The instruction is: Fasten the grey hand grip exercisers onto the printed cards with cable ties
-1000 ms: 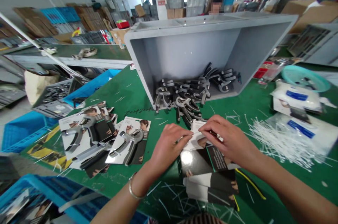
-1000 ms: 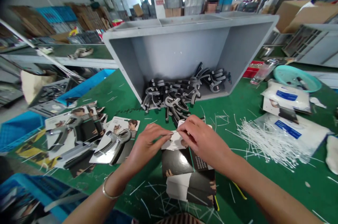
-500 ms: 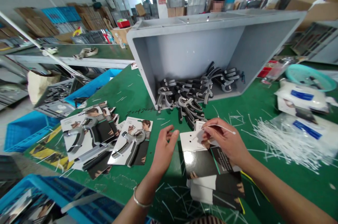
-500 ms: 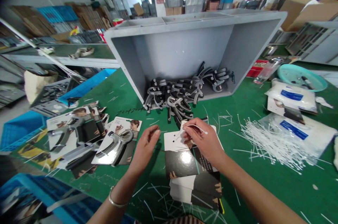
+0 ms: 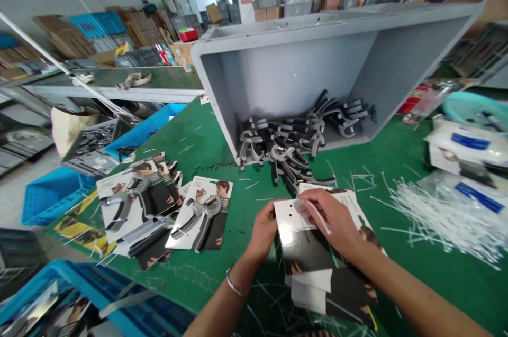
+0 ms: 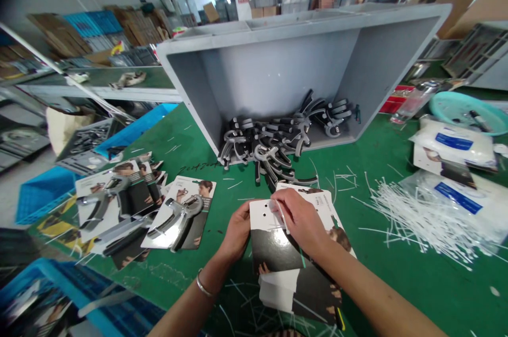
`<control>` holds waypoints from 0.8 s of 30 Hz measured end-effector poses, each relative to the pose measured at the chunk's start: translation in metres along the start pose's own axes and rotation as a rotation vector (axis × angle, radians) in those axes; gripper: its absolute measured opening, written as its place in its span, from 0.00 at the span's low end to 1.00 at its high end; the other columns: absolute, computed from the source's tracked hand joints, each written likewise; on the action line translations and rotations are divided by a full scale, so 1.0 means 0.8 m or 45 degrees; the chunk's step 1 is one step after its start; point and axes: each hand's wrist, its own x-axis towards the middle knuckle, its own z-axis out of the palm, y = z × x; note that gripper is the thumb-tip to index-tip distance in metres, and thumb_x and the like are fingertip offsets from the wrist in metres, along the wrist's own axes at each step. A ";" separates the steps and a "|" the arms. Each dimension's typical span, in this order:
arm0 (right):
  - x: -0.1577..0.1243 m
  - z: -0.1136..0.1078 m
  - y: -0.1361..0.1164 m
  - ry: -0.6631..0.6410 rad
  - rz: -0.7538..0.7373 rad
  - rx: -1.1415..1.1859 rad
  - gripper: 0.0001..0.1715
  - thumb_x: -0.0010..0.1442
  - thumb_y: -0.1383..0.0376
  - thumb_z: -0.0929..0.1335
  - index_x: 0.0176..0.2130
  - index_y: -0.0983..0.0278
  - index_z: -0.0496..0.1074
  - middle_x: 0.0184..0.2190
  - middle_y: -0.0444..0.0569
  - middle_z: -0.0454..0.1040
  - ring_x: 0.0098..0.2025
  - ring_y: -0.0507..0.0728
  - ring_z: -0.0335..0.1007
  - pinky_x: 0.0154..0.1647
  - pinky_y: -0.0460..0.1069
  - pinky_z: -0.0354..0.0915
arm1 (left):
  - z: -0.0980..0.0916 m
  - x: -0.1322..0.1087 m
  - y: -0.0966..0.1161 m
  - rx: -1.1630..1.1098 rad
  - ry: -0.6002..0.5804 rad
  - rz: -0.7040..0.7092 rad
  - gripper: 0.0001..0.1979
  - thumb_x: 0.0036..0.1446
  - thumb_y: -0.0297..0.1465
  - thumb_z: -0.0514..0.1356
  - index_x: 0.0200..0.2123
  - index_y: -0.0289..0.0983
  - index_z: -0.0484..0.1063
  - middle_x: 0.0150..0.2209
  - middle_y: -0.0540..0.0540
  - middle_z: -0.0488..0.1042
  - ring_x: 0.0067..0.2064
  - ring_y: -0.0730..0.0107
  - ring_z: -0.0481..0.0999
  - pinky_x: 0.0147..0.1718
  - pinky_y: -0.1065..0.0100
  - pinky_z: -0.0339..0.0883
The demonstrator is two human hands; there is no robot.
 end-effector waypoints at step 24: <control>0.010 0.011 0.002 -0.137 0.028 0.106 0.05 0.66 0.67 0.65 0.38 0.62 0.71 0.36 0.47 0.71 0.39 0.56 0.67 0.42 0.50 0.61 | -0.036 -0.052 -0.017 0.531 0.159 0.217 0.04 0.56 0.30 0.63 0.33 0.39 0.79 0.35 0.47 0.75 0.40 0.65 0.73 0.43 0.67 0.64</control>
